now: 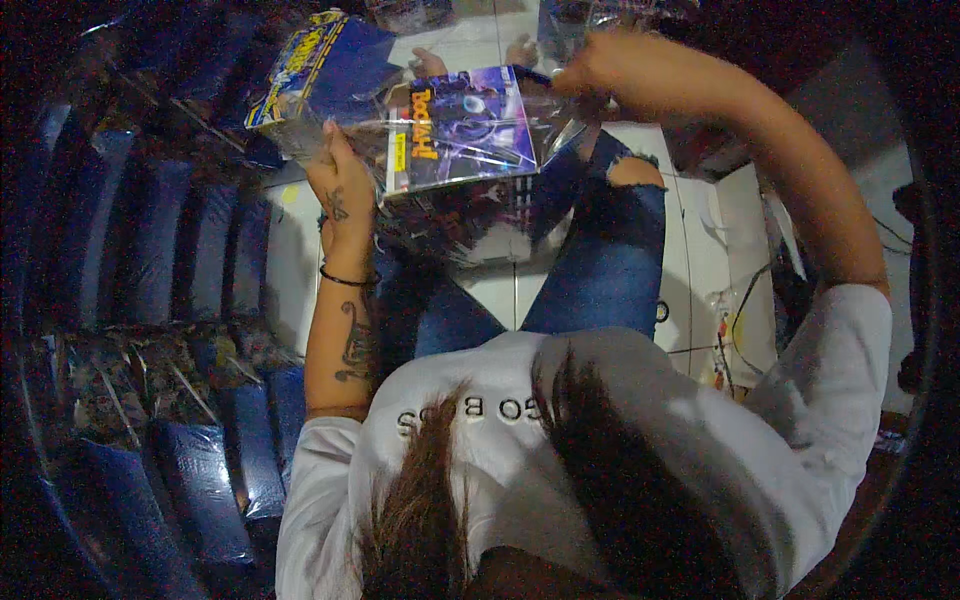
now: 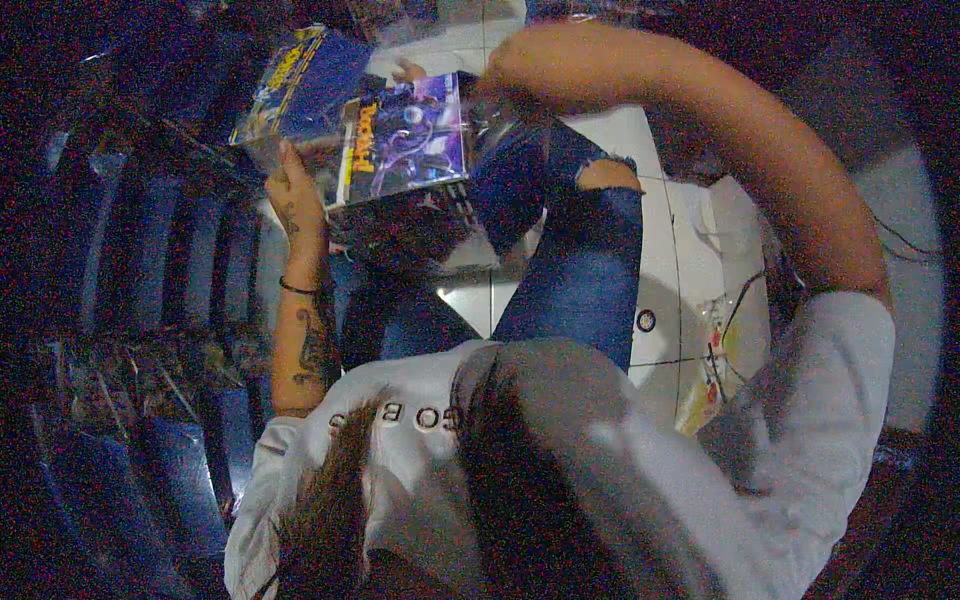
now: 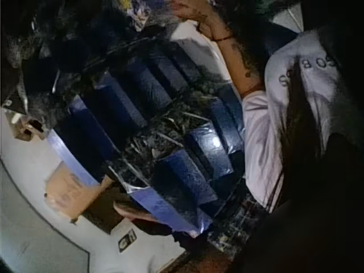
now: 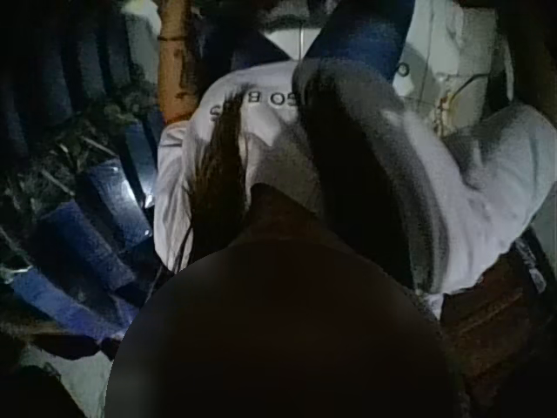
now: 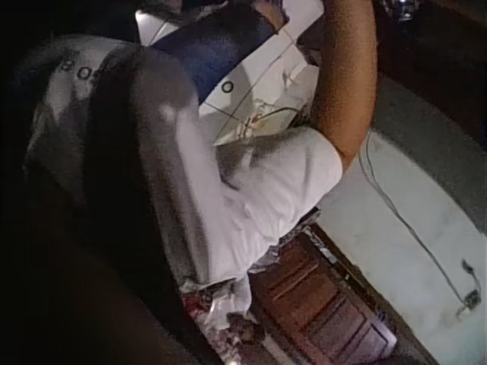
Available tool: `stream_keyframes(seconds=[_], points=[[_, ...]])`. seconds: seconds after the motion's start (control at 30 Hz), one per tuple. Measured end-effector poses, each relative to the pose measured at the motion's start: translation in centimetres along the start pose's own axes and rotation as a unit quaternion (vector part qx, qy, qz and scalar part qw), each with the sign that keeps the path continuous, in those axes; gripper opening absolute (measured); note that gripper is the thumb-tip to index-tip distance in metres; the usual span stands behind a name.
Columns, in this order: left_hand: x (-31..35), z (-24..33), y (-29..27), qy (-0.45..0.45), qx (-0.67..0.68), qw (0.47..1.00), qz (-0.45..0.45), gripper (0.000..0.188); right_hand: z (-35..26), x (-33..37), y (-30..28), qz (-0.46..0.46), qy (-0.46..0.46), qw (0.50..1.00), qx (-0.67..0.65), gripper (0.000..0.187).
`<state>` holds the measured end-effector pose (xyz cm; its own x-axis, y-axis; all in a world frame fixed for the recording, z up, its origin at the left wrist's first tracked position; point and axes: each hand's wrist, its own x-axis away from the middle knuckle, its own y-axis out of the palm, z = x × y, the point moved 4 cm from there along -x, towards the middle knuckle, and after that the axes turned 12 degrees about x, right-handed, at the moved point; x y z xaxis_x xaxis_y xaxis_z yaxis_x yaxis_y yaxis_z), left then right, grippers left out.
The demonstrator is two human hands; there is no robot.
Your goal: The person sits on the floor and wraps several toy boxes in clear plastic film. They use a handheld tape dispenser to apply tape to seal the plastic around each box, then place the wrapped items aside and pick up the next one.
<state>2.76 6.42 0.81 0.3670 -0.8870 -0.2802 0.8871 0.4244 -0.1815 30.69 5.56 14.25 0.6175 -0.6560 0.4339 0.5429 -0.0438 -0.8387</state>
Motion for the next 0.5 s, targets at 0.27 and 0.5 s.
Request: stream_keyframes(seconds=[0.27,0.5], points=[[-2.1,-4.8,-4.3,-0.009,0.064,0.992,0.108,0.056,-1.0,-4.1,3.8,0.575,0.326,0.656,-0.364,0.028],[0.3,-3.2,-4.2,-0.037,0.093,0.988,0.116,0.061,-8.6,-9.4,21.9,0.470,0.412,0.611,-0.486,0.037]])
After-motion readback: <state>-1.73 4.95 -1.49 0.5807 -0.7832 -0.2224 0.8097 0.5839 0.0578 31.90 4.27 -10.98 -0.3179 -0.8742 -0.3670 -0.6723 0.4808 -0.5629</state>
